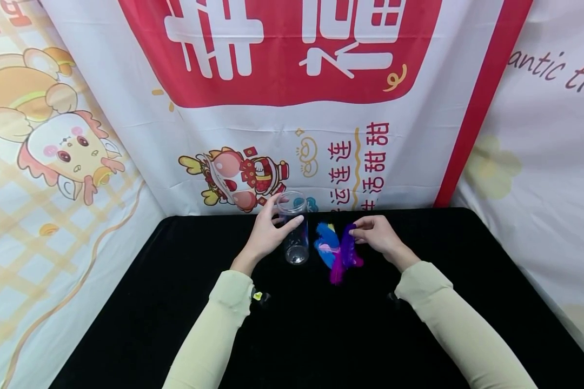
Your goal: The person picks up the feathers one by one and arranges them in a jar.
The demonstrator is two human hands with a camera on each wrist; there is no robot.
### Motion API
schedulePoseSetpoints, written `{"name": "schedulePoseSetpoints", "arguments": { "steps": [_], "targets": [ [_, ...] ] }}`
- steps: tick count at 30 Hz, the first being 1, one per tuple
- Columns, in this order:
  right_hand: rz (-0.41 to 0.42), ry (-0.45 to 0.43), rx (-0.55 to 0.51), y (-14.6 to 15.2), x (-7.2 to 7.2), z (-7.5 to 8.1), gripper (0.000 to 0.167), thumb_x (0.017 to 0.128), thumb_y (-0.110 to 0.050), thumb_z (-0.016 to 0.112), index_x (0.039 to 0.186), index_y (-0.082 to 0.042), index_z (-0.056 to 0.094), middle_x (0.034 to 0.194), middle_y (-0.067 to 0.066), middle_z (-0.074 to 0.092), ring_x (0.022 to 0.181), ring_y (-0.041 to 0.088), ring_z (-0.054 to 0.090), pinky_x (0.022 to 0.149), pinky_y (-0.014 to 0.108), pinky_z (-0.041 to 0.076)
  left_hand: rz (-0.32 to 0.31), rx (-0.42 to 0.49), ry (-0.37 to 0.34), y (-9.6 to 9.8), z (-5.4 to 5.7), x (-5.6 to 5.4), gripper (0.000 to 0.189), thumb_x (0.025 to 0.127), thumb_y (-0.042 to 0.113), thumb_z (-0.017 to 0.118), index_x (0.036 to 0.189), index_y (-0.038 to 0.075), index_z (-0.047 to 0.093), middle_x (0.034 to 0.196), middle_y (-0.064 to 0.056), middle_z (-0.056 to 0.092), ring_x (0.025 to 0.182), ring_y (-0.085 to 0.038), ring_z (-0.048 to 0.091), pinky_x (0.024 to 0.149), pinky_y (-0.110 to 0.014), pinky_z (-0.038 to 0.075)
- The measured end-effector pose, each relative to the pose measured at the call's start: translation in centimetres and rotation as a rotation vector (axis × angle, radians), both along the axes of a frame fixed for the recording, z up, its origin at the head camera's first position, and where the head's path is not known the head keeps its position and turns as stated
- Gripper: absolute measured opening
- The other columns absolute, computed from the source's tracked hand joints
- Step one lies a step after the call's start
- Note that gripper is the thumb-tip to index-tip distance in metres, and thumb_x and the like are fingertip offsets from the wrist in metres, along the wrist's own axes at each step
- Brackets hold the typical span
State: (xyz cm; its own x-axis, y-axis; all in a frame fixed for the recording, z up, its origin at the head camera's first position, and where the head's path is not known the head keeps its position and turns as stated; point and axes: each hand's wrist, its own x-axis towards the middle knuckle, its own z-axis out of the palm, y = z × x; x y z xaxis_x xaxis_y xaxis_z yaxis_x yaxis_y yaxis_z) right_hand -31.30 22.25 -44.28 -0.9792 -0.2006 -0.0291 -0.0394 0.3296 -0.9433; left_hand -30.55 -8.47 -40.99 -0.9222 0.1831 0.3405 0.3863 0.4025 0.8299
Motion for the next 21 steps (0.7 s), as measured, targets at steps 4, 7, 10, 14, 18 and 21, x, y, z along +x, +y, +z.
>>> {"name": "schedulePoseSetpoints", "arguments": {
  "steps": [4, 7, 10, 14, 18, 21],
  "targets": [
    [0.000, 0.002, -0.004, -0.2, 0.1, 0.2, 0.029, 0.097, -0.009, 0.071, 0.118, 0.011, 0.067, 0.108, 0.020, 0.075, 0.089, 0.023, 0.073, 0.078, 0.033, 0.061, 0.004, 0.002, -0.003, 0.0, 0.0, 0.0, 0.083, 0.089, 0.052, 0.076, 0.154, 0.017, 0.038, 0.148, -0.005, 0.047, 0.132, -0.022, 0.050, 0.105, -0.043, 0.051],
    [-0.002, 0.005, 0.002, -0.3, 0.2, 0.4, 0.029, 0.097, -0.010, 0.071, 0.118, 0.011, 0.068, 0.108, 0.020, 0.075, 0.090, 0.023, 0.074, 0.078, 0.032, 0.061, 0.000, 0.007, -0.002, 0.1, 0.0, -0.1, 0.081, 0.090, 0.051, 0.076, 0.153, 0.018, 0.038, 0.148, -0.005, 0.047, 0.132, -0.022, 0.050, 0.105, -0.044, 0.051],
    [-0.008, 0.004, 0.003, -0.5, 0.3, 0.6, 0.029, 0.097, -0.010, 0.071, 0.117, 0.010, 0.068, 0.107, 0.019, 0.075, 0.090, 0.024, 0.074, 0.079, 0.033, 0.061, -0.008, 0.019, -0.002, 0.1, -0.1, -0.2, 0.080, 0.091, 0.050, 0.076, 0.153, 0.018, 0.038, 0.149, -0.006, 0.046, 0.132, -0.023, 0.049, 0.105, -0.048, 0.050],
    [-0.006, 0.008, -0.003, -0.6, 0.5, 1.1, 0.029, 0.097, -0.011, 0.072, 0.117, 0.010, 0.068, 0.107, 0.019, 0.075, 0.090, 0.024, 0.074, 0.079, 0.033, 0.061, -0.014, 0.037, -0.001, 0.1, 0.0, -0.2, 0.078, 0.092, 0.048, 0.075, 0.153, 0.016, 0.040, 0.149, -0.007, 0.047, 0.132, -0.024, 0.050, 0.103, -0.048, 0.052],
    [0.004, 0.017, -0.024, -0.7, 0.5, 1.6, 0.030, 0.096, -0.011, 0.072, 0.117, 0.011, 0.068, 0.106, 0.018, 0.075, 0.088, 0.022, 0.074, 0.078, 0.030, 0.061, -0.015, 0.048, 0.004, 0.1, 0.1, -0.1, 0.075, 0.093, 0.046, 0.075, 0.152, 0.014, 0.042, 0.146, -0.007, 0.049, 0.131, -0.024, 0.051, 0.102, -0.047, 0.053],
    [0.008, 0.021, -0.046, -0.7, 0.6, 1.9, 0.031, 0.096, -0.010, 0.072, 0.118, 0.012, 0.067, 0.106, 0.017, 0.075, 0.088, 0.021, 0.074, 0.078, 0.030, 0.061, -0.017, 0.054, 0.006, 0.0, 0.2, -0.2, 0.073, 0.093, 0.044, 0.075, 0.151, 0.014, 0.043, 0.145, -0.010, 0.052, 0.130, -0.023, 0.053, 0.101, -0.047, 0.053]
  ]
}}
